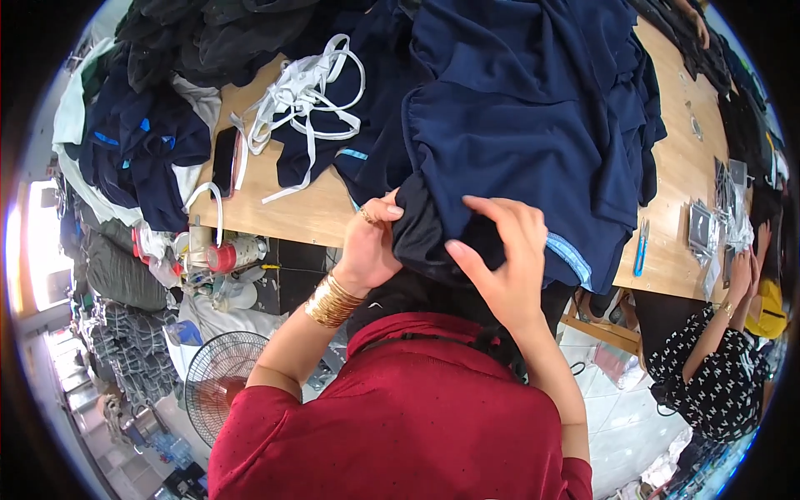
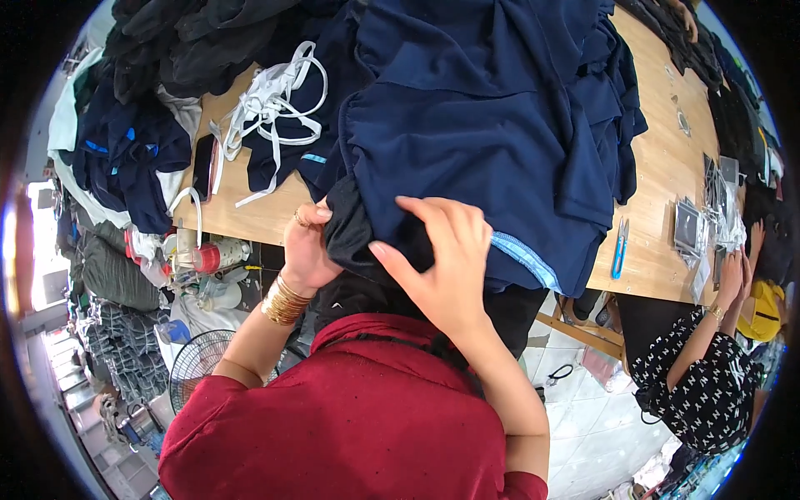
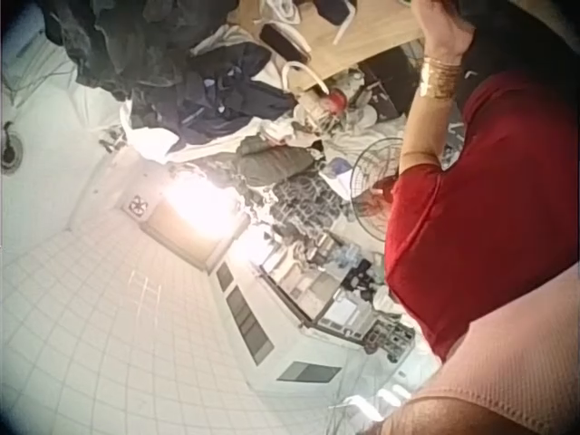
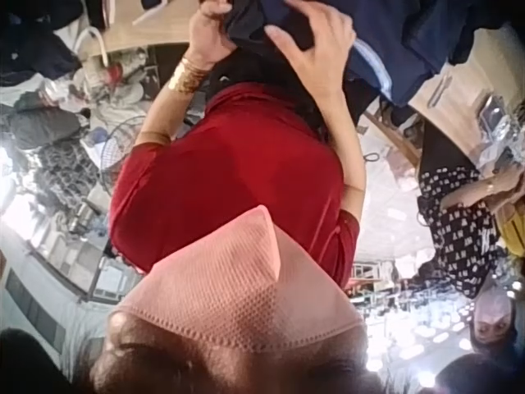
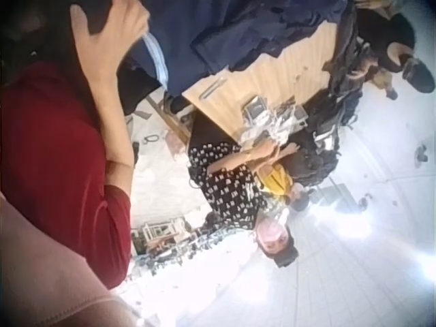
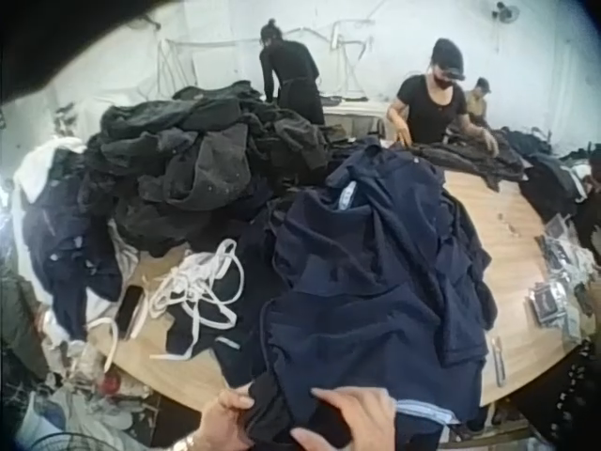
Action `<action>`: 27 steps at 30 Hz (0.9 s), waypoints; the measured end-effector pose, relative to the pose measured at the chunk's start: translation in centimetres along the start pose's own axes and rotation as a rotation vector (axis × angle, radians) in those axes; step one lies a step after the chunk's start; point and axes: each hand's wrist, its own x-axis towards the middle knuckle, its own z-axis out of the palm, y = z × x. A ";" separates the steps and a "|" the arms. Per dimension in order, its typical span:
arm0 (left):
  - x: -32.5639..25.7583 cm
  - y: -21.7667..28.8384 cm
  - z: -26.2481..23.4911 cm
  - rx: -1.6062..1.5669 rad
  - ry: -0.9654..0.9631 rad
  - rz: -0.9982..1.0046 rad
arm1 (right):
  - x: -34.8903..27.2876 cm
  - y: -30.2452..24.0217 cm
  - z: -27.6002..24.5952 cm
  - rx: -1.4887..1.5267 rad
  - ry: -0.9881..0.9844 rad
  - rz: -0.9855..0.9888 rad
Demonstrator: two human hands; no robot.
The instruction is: Trimming loose threads from blue athletic garments using specialized snips.
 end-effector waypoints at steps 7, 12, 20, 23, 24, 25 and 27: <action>0.1 0.3 0.0 -0.226 -0.035 -0.032 | 1.1 1.6 0.1 0.185 -0.009 0.251; 0.3 0.3 -1.0 -0.342 -0.065 -0.064 | 1.0 1.7 -0.1 0.246 -0.032 0.307; 0.7 0.0 -0.2 -0.313 -0.130 -0.068 | 0.5 1.3 -1.0 0.227 -0.027 0.271; 0.1 0.8 -2.1 -0.087 -0.157 -0.098 | 0.5 2.1 -2.8 0.160 -0.052 0.231; -0.9 2.1 -2.6 0.451 -0.058 -0.074 | 0.8 3.1 -4.5 0.067 0.029 0.155; -2.4 3.8 -3.1 0.992 0.049 -0.014 | 1.1 4.3 -6.2 -0.017 0.096 0.072; -3.6 6.6 -3.1 1.213 0.171 -0.099 | 1.3 6.7 -10.7 0.099 0.285 0.378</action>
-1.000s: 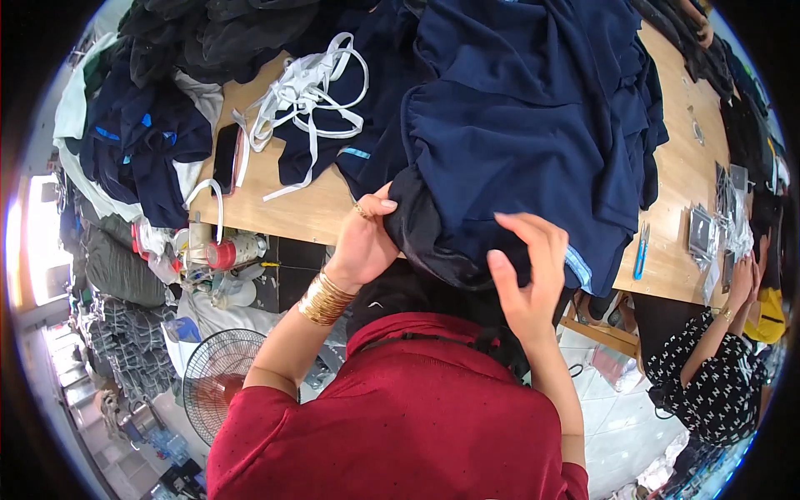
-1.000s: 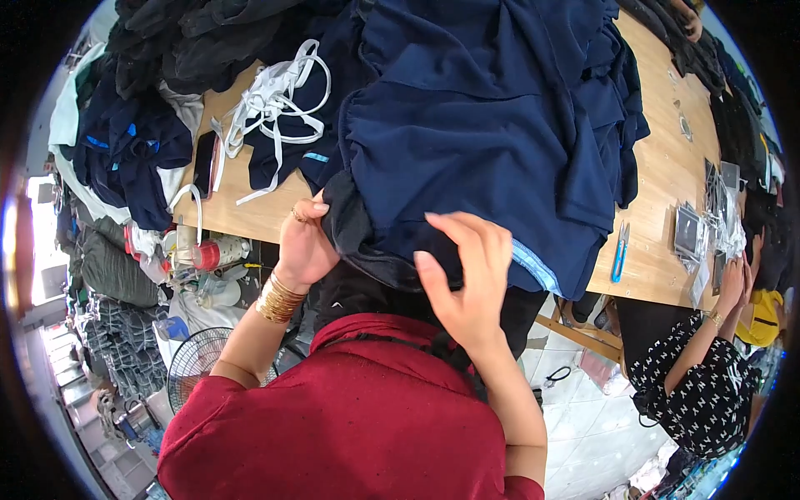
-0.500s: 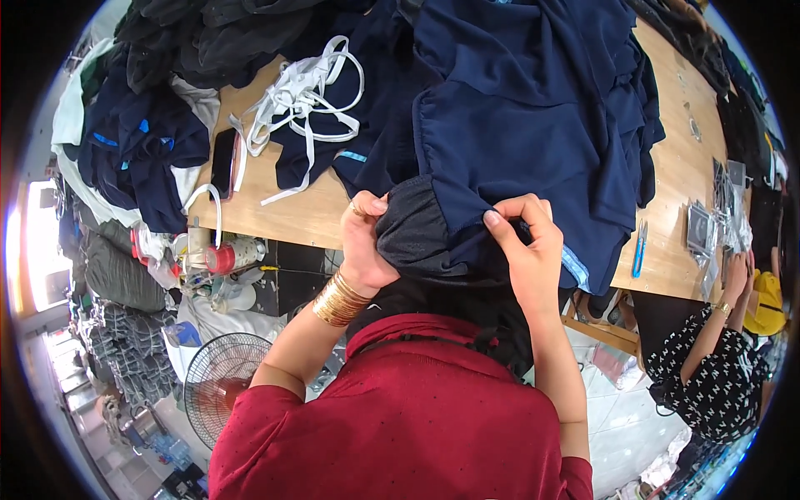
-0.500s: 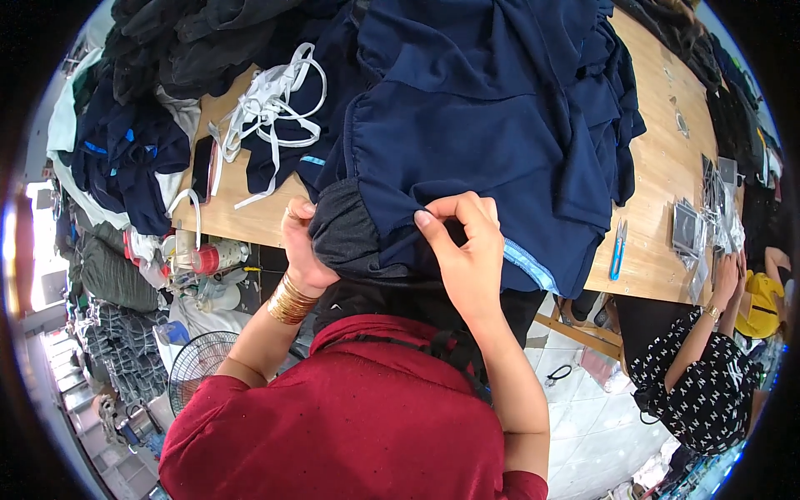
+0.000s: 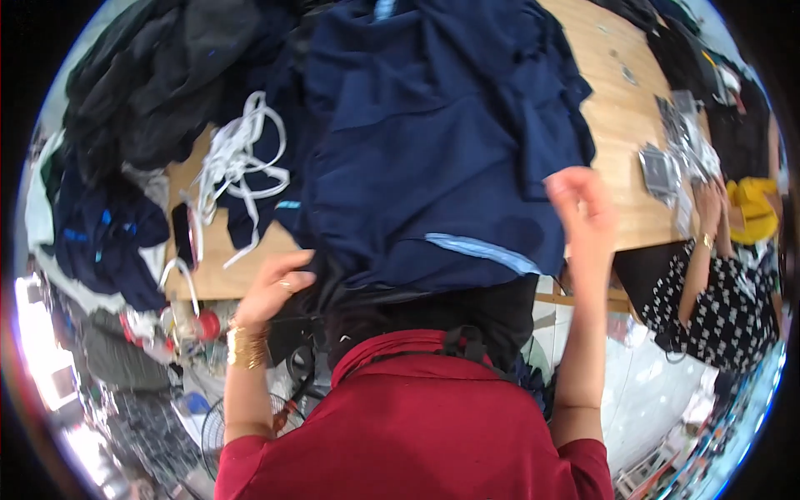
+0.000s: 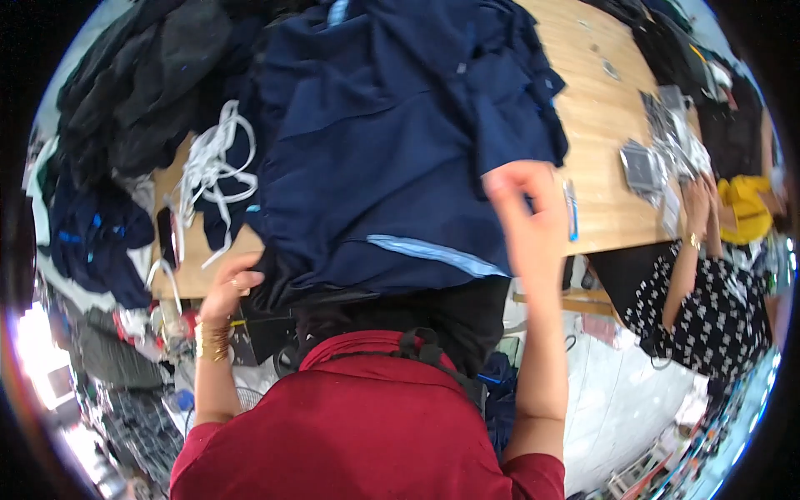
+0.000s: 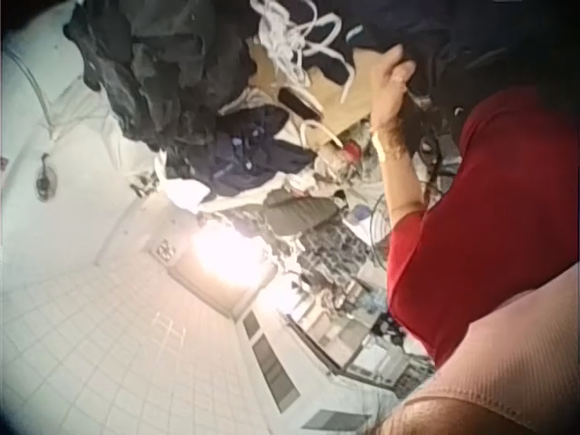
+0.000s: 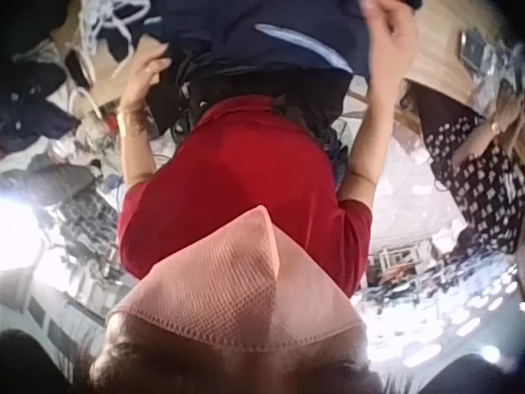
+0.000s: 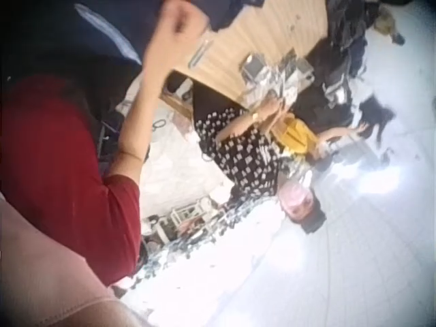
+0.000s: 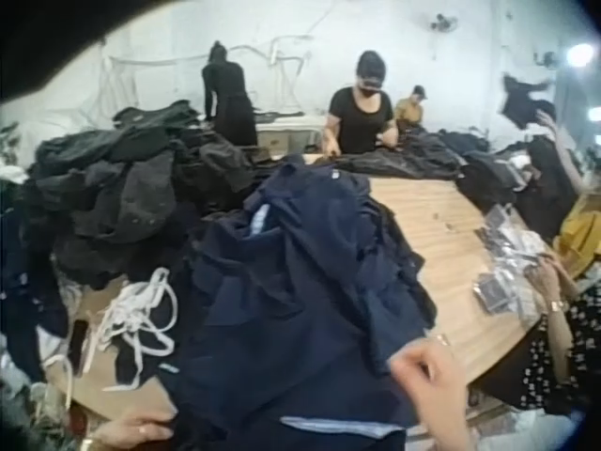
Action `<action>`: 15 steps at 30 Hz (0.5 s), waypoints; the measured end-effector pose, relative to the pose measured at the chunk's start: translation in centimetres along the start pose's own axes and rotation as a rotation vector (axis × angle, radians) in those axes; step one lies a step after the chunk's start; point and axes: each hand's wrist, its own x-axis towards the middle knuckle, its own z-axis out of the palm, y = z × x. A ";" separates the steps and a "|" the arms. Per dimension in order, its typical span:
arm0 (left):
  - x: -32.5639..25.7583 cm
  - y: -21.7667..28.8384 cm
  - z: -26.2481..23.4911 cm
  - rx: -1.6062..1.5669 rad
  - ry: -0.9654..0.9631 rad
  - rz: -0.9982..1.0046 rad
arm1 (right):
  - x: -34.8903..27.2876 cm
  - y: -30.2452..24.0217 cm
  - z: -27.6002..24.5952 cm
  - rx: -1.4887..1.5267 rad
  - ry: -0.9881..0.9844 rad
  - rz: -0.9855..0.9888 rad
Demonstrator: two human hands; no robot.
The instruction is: Trimming loose threads from blue athletic garments using specialized snips.
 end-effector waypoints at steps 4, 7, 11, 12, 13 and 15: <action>2.2 3.4 -0.3 0.551 0.147 0.210 | 0.9 4.0 -5.0 -0.330 0.124 -0.100; 5.6 2.1 1.4 0.024 0.279 0.091 | -0.3 6.9 -1.6 -0.563 0.004 -0.257; 9.2 1.1 1.9 -0.393 0.057 -0.024 | 2.7 11.9 -2.2 -0.362 0.147 -0.079; 9.2 1.3 2.0 -0.392 0.068 -0.015 | 3.7 10.7 -3.0 -0.074 0.218 0.162; 9.1 1.6 2.1 -0.419 0.075 -0.040 | 4.7 10.5 -3.9 0.200 0.325 0.205; 9.0 2.2 2.3 -0.443 0.092 -0.080 | 5.9 10.2 -5.6 0.574 0.382 0.243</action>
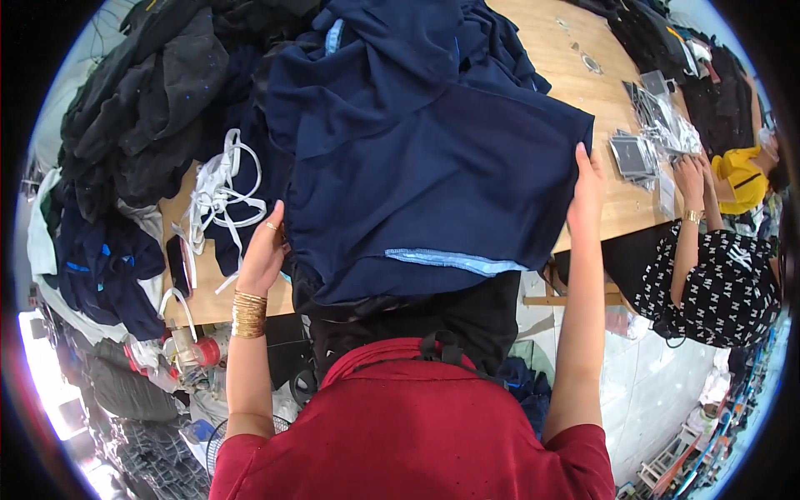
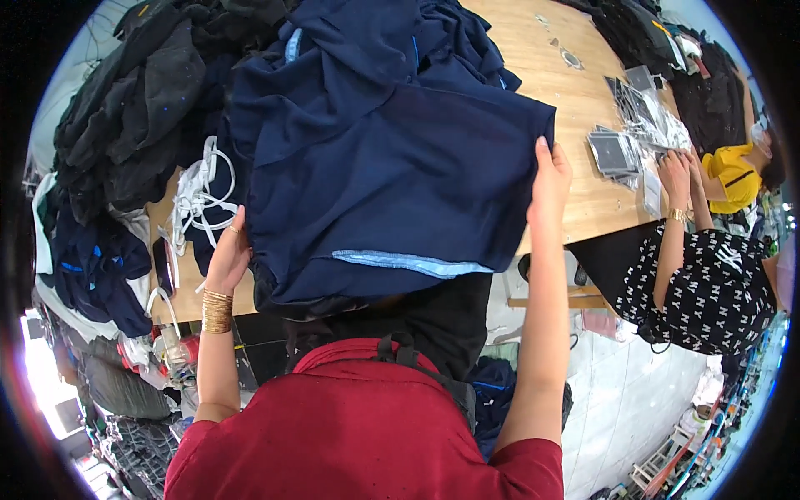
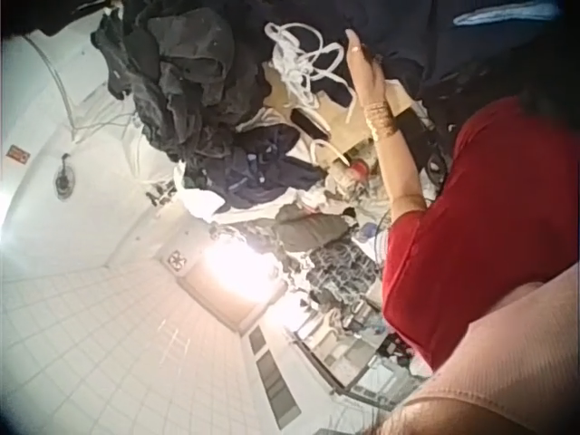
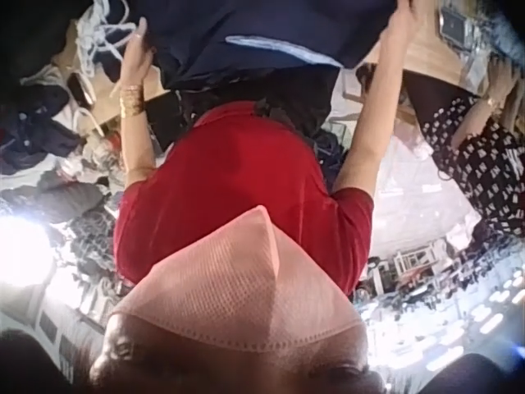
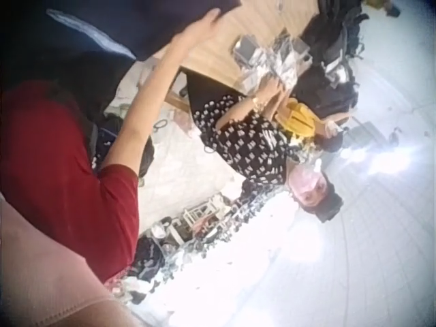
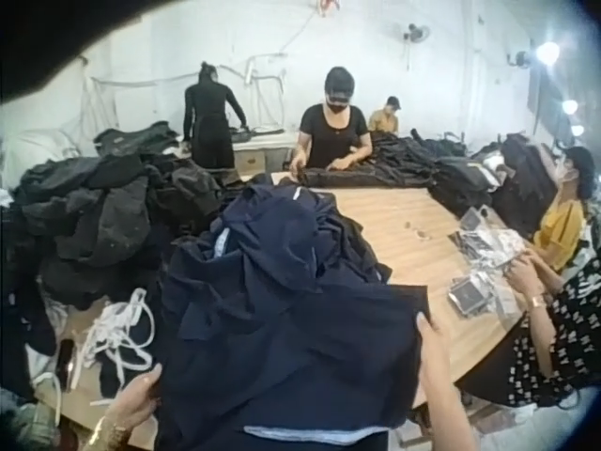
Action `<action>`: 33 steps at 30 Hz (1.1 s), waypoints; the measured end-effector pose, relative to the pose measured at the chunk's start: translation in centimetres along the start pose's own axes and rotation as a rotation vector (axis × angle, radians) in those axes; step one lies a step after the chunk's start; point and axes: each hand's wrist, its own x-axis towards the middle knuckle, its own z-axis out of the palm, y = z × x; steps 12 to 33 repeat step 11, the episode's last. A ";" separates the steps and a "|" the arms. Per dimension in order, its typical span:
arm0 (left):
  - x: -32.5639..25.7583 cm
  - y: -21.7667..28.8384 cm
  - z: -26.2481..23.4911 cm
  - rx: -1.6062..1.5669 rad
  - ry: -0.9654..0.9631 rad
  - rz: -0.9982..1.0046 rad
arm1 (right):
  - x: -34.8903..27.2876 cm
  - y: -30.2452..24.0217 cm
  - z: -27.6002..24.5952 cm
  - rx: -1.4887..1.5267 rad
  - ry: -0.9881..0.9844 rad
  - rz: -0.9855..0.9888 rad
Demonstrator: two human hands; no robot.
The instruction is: Trimming loose threads from blue athletic garments using specialized snips.
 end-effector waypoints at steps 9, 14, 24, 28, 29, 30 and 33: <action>0.5 0.0 -0.9 -0.210 -0.133 0.152 | 1.5 3.8 -2.7 -0.450 -0.140 0.026; 0.6 -0.3 -1.3 -0.380 -0.165 0.120 | 1.4 3.5 -2.5 -0.416 -0.128 0.026; 0.6 -0.3 -1.3 -0.380 -0.165 0.120 | 1.4 3.5 -2.5 -0.416 -0.128 0.026; 0.6 -0.3 -1.3 -0.380 -0.165 0.120 | 1.4 3.5 -2.5 -0.416 -0.128 0.026; 0.6 -0.3 -1.3 -0.380 -0.165 0.120 | 1.4 3.5 -2.5 -0.416 -0.128 0.026; 0.6 -0.3 -1.3 -0.380 -0.165 0.120 | 1.4 3.5 -2.5 -0.416 -0.128 0.026; 0.6 -0.3 -1.3 -0.380 -0.165 0.120 | 1.4 3.5 -2.5 -0.416 -0.128 0.026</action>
